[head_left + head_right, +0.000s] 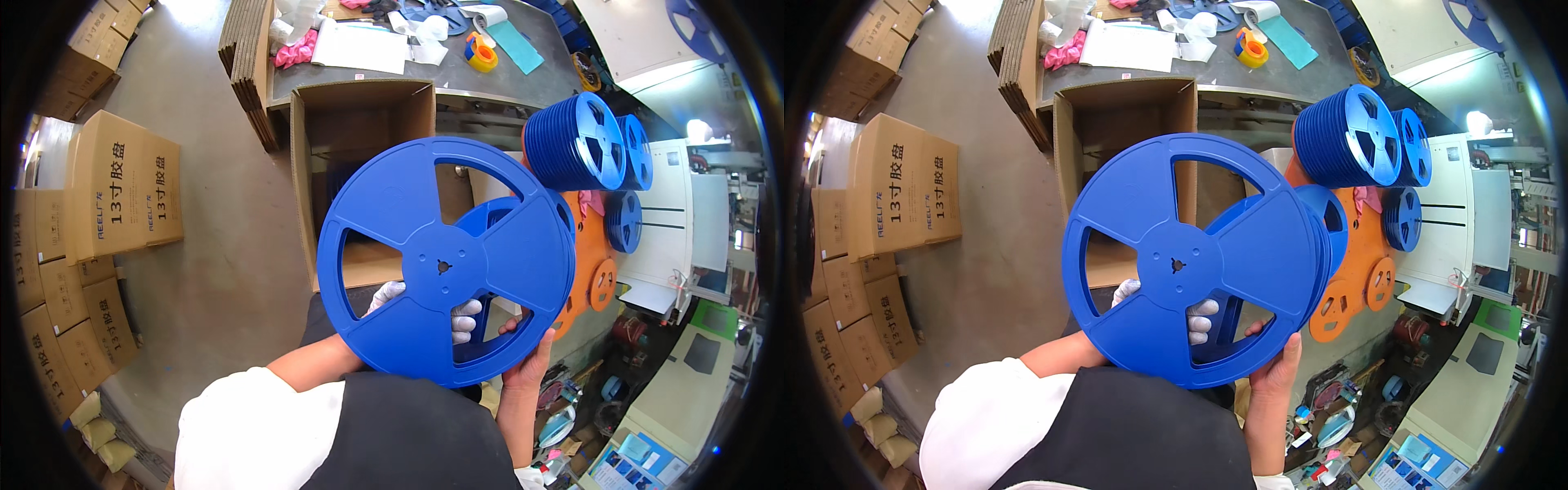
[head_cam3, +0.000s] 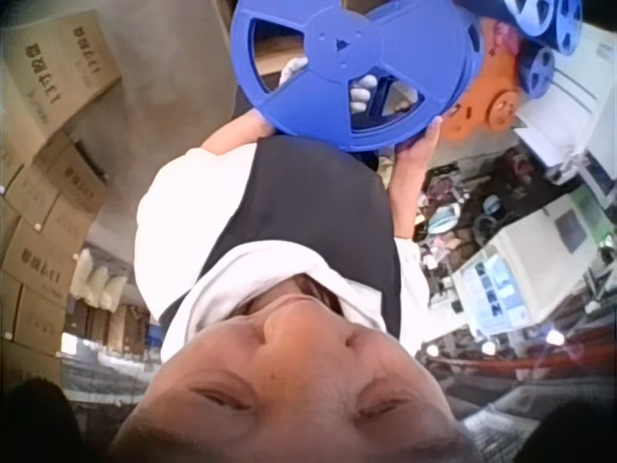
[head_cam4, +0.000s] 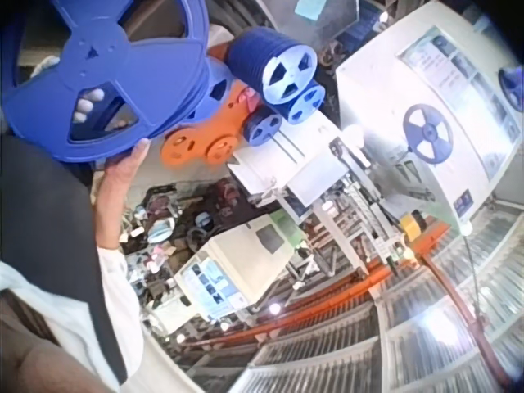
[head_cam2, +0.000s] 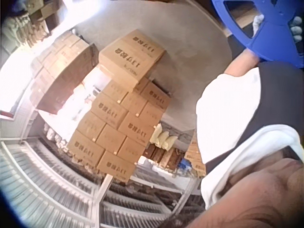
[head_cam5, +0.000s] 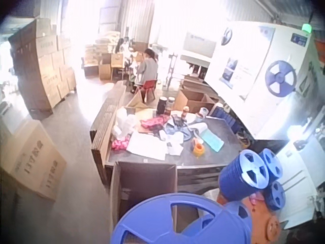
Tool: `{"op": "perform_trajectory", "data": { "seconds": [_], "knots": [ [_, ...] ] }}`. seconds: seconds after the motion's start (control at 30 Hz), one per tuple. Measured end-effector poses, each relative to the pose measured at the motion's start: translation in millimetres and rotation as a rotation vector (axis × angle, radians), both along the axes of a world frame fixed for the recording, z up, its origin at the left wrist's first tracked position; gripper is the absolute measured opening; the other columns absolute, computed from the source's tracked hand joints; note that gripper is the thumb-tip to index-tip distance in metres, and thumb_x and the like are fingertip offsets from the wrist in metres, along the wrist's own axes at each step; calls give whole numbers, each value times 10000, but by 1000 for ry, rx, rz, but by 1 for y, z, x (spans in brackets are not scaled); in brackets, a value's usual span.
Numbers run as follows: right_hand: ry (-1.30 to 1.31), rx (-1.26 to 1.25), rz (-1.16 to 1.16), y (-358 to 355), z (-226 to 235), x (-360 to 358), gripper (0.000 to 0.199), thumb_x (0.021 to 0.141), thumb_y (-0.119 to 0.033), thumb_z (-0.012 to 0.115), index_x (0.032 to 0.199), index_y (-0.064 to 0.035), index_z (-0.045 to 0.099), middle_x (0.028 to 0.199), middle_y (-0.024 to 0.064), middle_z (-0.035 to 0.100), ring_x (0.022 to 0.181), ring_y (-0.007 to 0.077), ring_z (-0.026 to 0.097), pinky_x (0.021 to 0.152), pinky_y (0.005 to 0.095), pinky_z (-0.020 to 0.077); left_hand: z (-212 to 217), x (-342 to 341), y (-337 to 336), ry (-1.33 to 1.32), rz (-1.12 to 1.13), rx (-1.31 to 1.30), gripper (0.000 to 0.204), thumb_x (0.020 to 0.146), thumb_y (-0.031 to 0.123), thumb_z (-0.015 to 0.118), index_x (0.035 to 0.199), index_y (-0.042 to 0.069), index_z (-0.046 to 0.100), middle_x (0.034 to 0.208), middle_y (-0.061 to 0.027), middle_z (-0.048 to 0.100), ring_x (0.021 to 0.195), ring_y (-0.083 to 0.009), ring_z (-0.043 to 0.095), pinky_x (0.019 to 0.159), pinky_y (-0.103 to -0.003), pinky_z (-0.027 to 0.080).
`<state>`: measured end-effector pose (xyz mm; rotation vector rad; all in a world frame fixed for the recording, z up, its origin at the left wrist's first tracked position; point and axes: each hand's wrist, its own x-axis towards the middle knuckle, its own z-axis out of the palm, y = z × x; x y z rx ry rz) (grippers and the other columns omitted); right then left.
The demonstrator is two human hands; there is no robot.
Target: The person repeatedly picks up blue plastic reels, wipes their surfaces with gloved hands, and places them into a cardboard box. The person continues this cycle of picking, wiping, and stacking the reels throughout the clip.
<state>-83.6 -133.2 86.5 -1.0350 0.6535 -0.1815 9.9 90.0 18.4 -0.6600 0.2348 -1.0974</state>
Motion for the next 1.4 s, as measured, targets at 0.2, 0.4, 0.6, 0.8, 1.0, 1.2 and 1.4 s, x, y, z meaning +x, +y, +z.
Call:
{"op": "perform_trajectory", "data": {
  "seconds": [0.2,0.4,0.6,0.8,1.0,1.2,1.4],
  "knots": [
    [78,-12,-165,-1,14,-5,407,826,-228,661,1168,-33,556,1020,88,618,755,242,643,676,372,563,-19,2,7,-138,-129,202,775,914,360,607,1545,50,281,1519,-220,396,1322,-358,493,1111,-498,418],
    [83,4,-234,5,21,-13,337,815,-231,659,1077,-44,561,801,73,605,724,231,639,633,362,532,-81,49,61,-115,138,1142,654,930,399,663,1475,108,450,1414,-188,530,1263,-288,549,1058,-437,469],
    [84,86,-156,4,22,-25,398,848,-240,641,1179,-29,581,1173,74,660,709,194,588,646,339,471,-43,60,42,-2255,447,2420,600,954,374,571,1435,33,460,1465,-254,442,1398,-434,348,1166,-538,230],
    [124,15,-143,4,20,-37,394,850,-280,606,1160,-37,588,1104,57,642,646,201,584,618,375,477,12,22,-2,-2329,102,1770,545,909,381,590,1430,232,536,1554,-292,298,1450,-528,204,1176,-621,79],
    [108,24,-132,3,20,-47,389,835,-289,612,1143,-51,604,1086,50,655,616,199,572,602,364,448,-5,25,4,-2172,233,2180,467,891,352,643,1357,338,608,1563,-350,219,1459,-558,118,1171,-627,45],
    [64,45,-97,1,21,-51,386,829,-292,614,1131,-52,616,1061,38,670,585,197,554,599,363,438,6,34,4,-2294,56,1907,442,886,328,652,1326,367,627,1596,-315,172,1467,-565,61,1177,-620,-2],
    [22,95,-99,0,17,-52,386,834,-277,614,1148,-53,620,1110,50,677,595,190,559,609,362,448,25,41,4,-2252,179,1874,500,874,349,660,1369,351,588,1567,-333,240,1452,-567,139,1176,-624,52]
  ]
}}
